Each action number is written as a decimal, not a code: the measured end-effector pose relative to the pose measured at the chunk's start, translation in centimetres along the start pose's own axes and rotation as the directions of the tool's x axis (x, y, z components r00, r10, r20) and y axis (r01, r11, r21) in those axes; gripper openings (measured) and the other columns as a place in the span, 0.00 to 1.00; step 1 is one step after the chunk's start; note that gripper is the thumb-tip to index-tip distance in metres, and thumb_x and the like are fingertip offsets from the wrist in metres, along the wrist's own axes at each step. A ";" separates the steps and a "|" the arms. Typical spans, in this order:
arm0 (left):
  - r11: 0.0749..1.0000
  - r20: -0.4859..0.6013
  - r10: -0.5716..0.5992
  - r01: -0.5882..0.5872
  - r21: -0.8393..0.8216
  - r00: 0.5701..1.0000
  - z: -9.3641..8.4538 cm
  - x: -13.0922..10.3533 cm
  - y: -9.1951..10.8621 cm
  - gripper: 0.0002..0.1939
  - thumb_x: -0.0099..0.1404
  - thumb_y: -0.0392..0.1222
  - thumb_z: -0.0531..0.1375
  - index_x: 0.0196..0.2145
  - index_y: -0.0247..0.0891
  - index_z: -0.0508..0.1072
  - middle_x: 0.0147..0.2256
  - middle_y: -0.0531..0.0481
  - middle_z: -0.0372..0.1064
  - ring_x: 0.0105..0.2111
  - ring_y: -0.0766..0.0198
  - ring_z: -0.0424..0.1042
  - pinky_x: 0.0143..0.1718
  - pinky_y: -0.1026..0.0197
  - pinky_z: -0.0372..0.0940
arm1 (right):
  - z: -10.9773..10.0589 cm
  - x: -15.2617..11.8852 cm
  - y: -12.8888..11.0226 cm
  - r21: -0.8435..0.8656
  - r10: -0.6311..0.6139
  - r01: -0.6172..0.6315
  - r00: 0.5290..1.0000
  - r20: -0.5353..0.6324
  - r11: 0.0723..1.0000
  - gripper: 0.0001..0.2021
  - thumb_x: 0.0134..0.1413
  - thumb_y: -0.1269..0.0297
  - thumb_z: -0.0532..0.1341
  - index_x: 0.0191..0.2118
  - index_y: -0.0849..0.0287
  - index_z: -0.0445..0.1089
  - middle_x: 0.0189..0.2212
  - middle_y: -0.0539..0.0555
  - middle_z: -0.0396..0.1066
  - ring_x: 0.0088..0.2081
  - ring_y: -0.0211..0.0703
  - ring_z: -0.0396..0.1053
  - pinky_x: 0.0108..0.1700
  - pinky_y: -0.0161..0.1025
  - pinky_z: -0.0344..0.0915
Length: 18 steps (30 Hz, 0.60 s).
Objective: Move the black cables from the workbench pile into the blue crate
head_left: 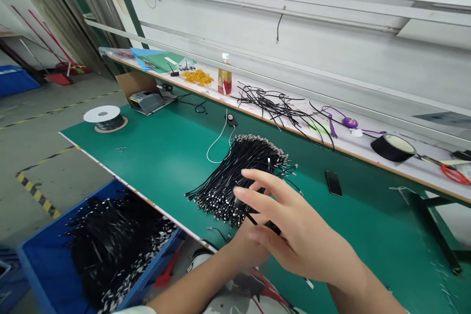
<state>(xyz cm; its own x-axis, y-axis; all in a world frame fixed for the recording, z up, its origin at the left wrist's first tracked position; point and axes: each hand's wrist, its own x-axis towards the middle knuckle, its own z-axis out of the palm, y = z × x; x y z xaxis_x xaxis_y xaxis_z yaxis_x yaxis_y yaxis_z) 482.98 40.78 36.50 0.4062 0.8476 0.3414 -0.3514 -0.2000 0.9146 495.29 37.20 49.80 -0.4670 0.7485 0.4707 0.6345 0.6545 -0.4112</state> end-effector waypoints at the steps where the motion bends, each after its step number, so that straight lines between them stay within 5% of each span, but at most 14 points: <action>1: 1.000 0.062 0.008 -0.009 0.011 0.998 0.1 0.1 0.0 0.07 0.58 0.48 0.67 0.35 0.49 0.79 0.35 0.42 0.78 0.40 0.44 0.78 0.34 0.51 0.73 | -0.6 0.8 -0.3 -0.021 0.016 -0.015 0.998 0.053 1.000 0.22 0.71 0.67 0.54 0.66 0.50 0.60 0.62 0.61 0.66 0.57 0.50 0.69 0.53 0.47 0.72; 5: 0.987 0.263 0.012 -0.054 0.151 0.965 0.5 0.1 0.2 0.09 0.57 0.36 0.63 0.37 0.40 0.78 0.30 0.46 0.75 0.36 0.51 0.75 0.36 0.53 0.73 | -2.4 2.1 -0.4 0.022 0.008 -0.011 0.990 0.142 1.000 0.12 0.71 0.73 0.51 0.49 0.54 0.70 0.40 0.53 0.75 0.40 0.41 0.73 0.38 0.38 0.72; 14: 0.919 0.321 0.150 -0.252 0.304 0.935 0.7 0.4 0.9 0.12 0.60 0.34 0.57 0.37 0.40 0.79 0.30 0.49 0.76 0.28 0.58 0.73 0.28 0.59 0.69 | -2.7 -0.5 -1.5 -0.101 0.007 0.014 0.980 0.198 0.995 0.07 0.70 0.70 0.56 0.46 0.53 0.70 0.33 0.50 0.75 0.35 0.41 0.69 0.38 0.41 0.67; 18: 0.918 0.283 0.136 -0.228 0.325 0.949 0.8 0.0 0.6 0.12 0.59 0.34 0.56 0.32 0.42 0.81 0.28 0.50 0.76 0.29 0.56 0.73 0.27 0.59 0.67 | -1.9 -0.9 -1.5 -0.186 0.060 -0.010 0.963 0.262 0.983 0.09 0.69 0.72 0.54 0.38 0.54 0.69 0.27 0.48 0.71 0.31 0.41 0.66 0.36 0.42 0.65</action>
<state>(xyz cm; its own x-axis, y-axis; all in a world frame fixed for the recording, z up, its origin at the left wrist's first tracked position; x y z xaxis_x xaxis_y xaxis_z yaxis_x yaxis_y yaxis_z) 483.48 40.27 37.21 0.5767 0.6385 0.5097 -0.1408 -0.5369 0.8318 495.93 35.38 51.49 -0.5735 0.7879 0.2243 0.7425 0.6156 -0.2639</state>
